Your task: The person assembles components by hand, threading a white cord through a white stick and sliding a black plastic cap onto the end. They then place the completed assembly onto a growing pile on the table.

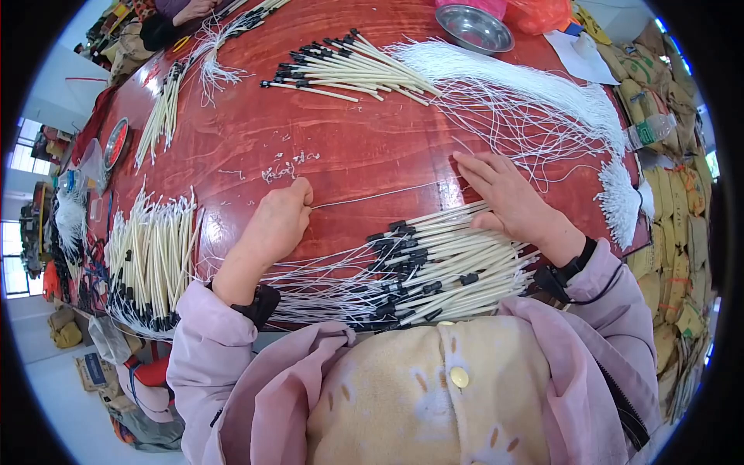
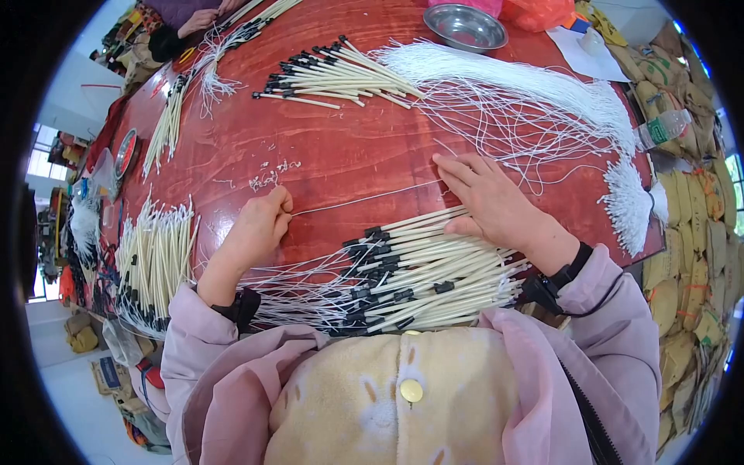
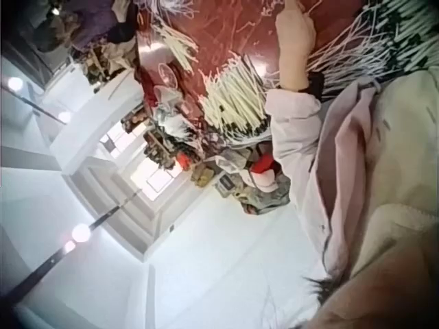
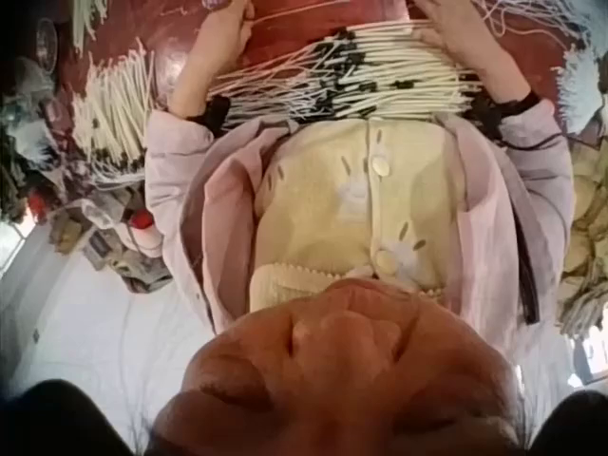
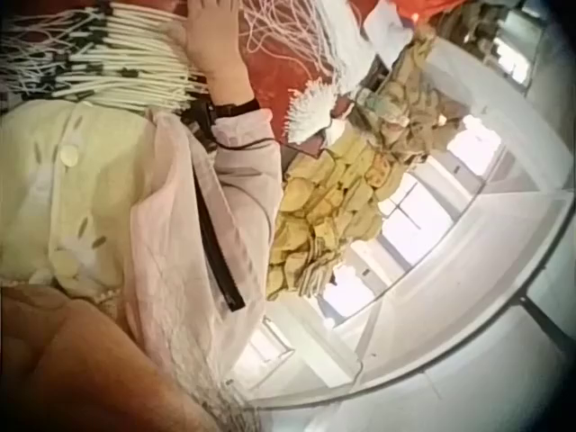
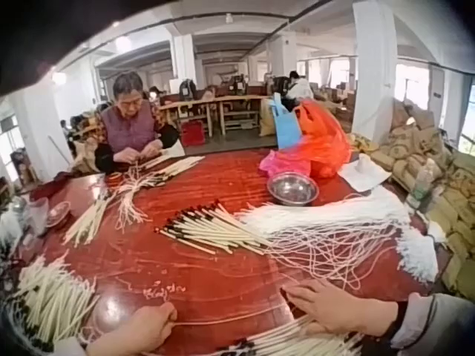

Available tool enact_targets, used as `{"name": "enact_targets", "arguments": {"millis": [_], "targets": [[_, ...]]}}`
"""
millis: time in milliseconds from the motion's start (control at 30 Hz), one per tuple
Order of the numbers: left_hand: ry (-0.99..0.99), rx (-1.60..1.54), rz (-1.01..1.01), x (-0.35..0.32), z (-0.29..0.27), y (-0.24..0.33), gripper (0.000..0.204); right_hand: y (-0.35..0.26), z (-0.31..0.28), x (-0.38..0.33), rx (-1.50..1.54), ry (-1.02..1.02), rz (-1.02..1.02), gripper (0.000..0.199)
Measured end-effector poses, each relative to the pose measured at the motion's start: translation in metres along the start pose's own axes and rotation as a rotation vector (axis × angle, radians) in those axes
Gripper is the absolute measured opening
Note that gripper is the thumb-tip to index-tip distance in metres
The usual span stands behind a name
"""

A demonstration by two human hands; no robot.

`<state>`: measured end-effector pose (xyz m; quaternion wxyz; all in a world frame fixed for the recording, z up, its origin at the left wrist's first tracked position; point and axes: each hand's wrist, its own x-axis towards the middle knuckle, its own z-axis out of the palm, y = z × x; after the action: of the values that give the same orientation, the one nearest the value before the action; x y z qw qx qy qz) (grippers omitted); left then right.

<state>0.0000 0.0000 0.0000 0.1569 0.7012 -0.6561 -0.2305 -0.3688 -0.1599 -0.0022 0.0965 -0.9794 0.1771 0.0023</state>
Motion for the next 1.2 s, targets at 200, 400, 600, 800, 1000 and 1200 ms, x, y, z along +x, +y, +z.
{"name": "enact_targets", "arguments": {"millis": [200, 400, 600, 800, 1000, 1200], "targets": [[-0.013, 0.013, -0.017, 0.001, -0.003, 0.004, 0.011, 0.001, -0.002, -0.001, 0.052, 0.099, -0.019, 0.099], [-0.042, 0.026, -0.034, 0.006, -0.007, 0.003, 0.013, -0.001, -0.007, 0.003, 0.033, 0.069, -0.040, 0.098], [-0.091, 0.272, 0.010, 0.025, -0.025, 0.012, 0.021, 0.003, -0.010, 0.003, 0.087, 0.061, -0.045, 0.097], [0.269, 0.390, 0.313, 0.126, -0.013, 0.005, 0.024, 0.001, -0.010, 0.005, 0.094, 0.079, -0.068, 0.096], [0.187, 0.412, 0.296, 0.188, -0.003, -0.022, 0.020, 0.001, -0.008, 0.005, 0.159, 0.100, -0.044, 0.090], [0.307, 0.428, 0.482, 0.175, -0.005, -0.051, 0.013, 0.002, -0.003, 0.006, 0.218, 0.157, -0.050, 0.086]]}}
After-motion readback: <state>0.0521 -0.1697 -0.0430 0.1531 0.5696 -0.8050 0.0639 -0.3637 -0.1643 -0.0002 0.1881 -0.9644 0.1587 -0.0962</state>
